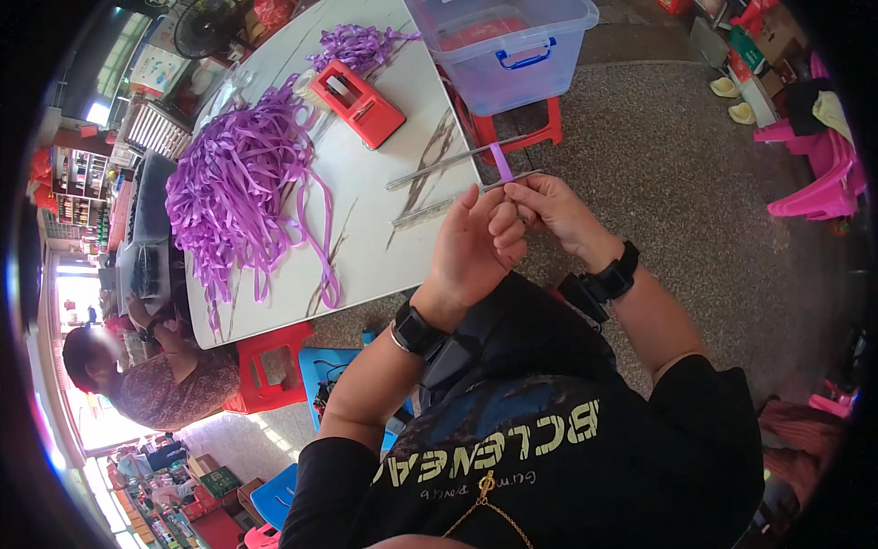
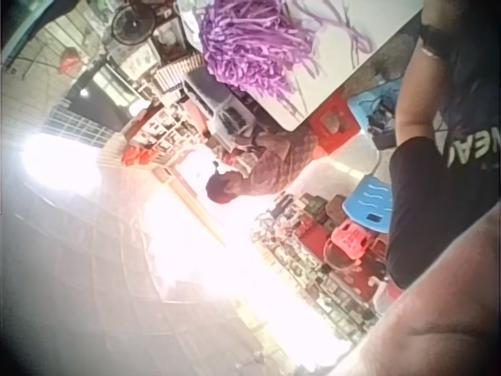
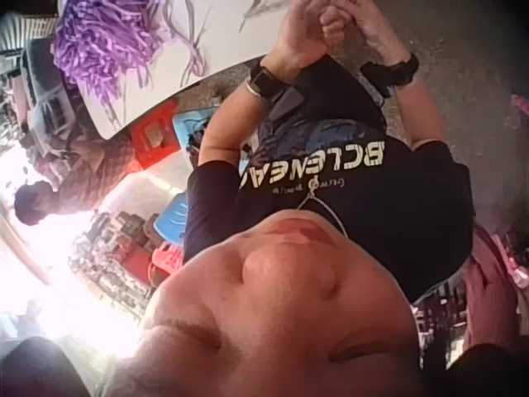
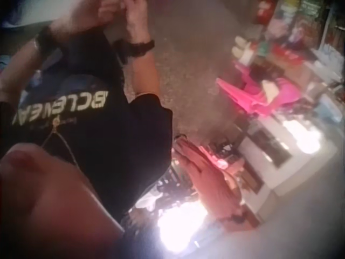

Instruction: Tying purple plastic ribbons around wooden sticks to create decorative crafts or bows.

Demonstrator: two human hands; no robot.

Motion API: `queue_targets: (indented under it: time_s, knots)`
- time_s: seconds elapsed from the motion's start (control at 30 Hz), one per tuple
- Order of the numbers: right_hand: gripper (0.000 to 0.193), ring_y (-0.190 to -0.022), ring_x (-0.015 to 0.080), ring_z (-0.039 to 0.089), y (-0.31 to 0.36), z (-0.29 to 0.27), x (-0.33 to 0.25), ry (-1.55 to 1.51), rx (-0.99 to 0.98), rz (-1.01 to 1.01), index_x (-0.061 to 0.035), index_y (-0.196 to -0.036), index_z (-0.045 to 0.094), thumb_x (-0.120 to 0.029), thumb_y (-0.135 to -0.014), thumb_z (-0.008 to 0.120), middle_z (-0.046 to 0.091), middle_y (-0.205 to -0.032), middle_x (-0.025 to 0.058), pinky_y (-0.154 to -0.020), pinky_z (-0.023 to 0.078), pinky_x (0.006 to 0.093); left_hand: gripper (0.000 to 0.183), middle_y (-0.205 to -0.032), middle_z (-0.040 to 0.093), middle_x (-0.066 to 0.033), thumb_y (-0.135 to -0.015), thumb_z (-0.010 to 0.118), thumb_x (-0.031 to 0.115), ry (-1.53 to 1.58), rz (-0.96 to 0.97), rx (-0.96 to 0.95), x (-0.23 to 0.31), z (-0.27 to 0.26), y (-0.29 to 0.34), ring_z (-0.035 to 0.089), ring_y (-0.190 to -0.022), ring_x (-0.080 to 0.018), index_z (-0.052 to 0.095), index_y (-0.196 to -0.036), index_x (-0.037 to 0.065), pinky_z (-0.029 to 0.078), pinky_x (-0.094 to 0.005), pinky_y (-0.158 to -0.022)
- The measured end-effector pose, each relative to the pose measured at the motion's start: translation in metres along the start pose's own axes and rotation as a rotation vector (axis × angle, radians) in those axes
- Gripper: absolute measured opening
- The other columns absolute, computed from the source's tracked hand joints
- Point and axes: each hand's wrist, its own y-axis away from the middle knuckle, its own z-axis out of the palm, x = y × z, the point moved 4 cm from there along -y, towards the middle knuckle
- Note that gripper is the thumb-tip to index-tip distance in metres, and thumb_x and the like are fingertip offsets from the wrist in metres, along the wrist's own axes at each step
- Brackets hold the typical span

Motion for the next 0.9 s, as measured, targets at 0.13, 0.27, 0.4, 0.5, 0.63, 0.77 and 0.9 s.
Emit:
queue_targets:
  time_s: [0.13,0.27,0.4,0.5,0.63,0.77,0.9]
  knots:
    - [0.023,-0.051,0.003,0.045,0.024,0.0,-0.039,0.442,-0.106,0.138,-0.0022,-0.085,0.058,-0.024,-0.091,0.05,0.051,-0.059,-0.0041,-0.048,0.035,0.0173,0.021,-0.064,0.035,0.001,-0.091,0.039,0.029,0.09,-0.024,-0.179,0.001,-0.002,0.0,0.035,-0.059,-0.0097,0.043,-0.087,0.008,0.032,-0.0229,-0.056]
    - [0.022,-0.064,0.0082,0.056,0.069,0.06,-0.118,0.455,-0.134,-0.36,0.0027,-0.087,0.058,-0.015,-0.091,0.046,0.057,-0.066,0.0042,-0.057,0.044,0.0199,0.013,-0.065,0.035,0.0008,-0.088,0.044,0.025,0.089,-0.042,-0.152,0.0,-0.007,0.005,0.037,-0.061,-0.0112,0.04,-0.084,0.012,0.032,-0.0243,-0.057]
    - [0.018,-0.075,0.0173,0.062,0.084,0.143,-0.152,0.47,-0.238,-0.733,0.0041,-0.092,0.058,-0.01,-0.089,0.047,0.061,-0.075,0.0127,-0.066,0.047,0.0251,0.007,-0.065,0.033,0.0013,-0.084,0.046,0.017,0.131,-0.026,-0.275,0.001,-0.016,0.0,0.036,-0.062,-0.0109,0.041,-0.084,0.013,0.032,-0.0241,-0.058]
    - [0.018,-0.071,0.0175,0.061,0.131,0.085,-0.148,0.539,-0.201,-0.785,0.0027,-0.09,0.059,-0.012,-0.088,0.049,0.06,-0.074,0.0117,-0.063,0.047,0.0257,0.007,-0.065,0.033,0.0014,-0.084,0.046,0.017,0.125,-0.02,-0.228,0.006,-0.009,0.006,0.035,-0.062,-0.0108,0.041,-0.085,0.013,0.032,-0.0238,-0.058]
    - [0.017,-0.067,0.0177,0.06,0.079,0.145,-0.151,0.662,-0.175,-0.847,0.0007,-0.087,0.059,-0.014,-0.087,0.05,0.059,-0.072,0.0104,-0.06,0.046,0.0265,0.007,-0.064,0.033,0.0016,-0.083,0.046,0.016,0.119,-0.028,-0.2,0.001,-0.003,-0.001,0.034,-0.06,-0.0101,0.041,-0.083,0.011,0.031,-0.0235,-0.057]
    - [0.016,-0.063,0.0179,0.058,0.063,0.153,-0.153,0.753,-0.193,-0.928,-0.0013,-0.084,0.06,-0.015,-0.085,0.052,0.059,-0.071,0.0091,-0.056,0.045,0.0273,0.006,-0.066,0.034,0.0011,-0.084,0.045,0.016,0.121,-0.041,-0.268,-0.001,-0.003,-0.003,0.037,-0.062,-0.0113,0.04,-0.085,0.013,0.033,-0.0239,-0.059]
    - [0.015,-0.059,0.0181,0.057,0.07,0.143,-0.15,0.806,-0.276,-1.053,-0.0032,-0.082,0.06,-0.017,-0.084,0.054,0.058,-0.069,0.0078,-0.052,0.044,0.0281,0.006,-0.067,0.035,0.0012,-0.084,0.045,0.017,0.224,-0.041,-0.312,0.007,-0.016,0.006,0.039,-0.064,-0.0114,0.041,-0.083,0.013,0.037,-0.0259,-0.062]
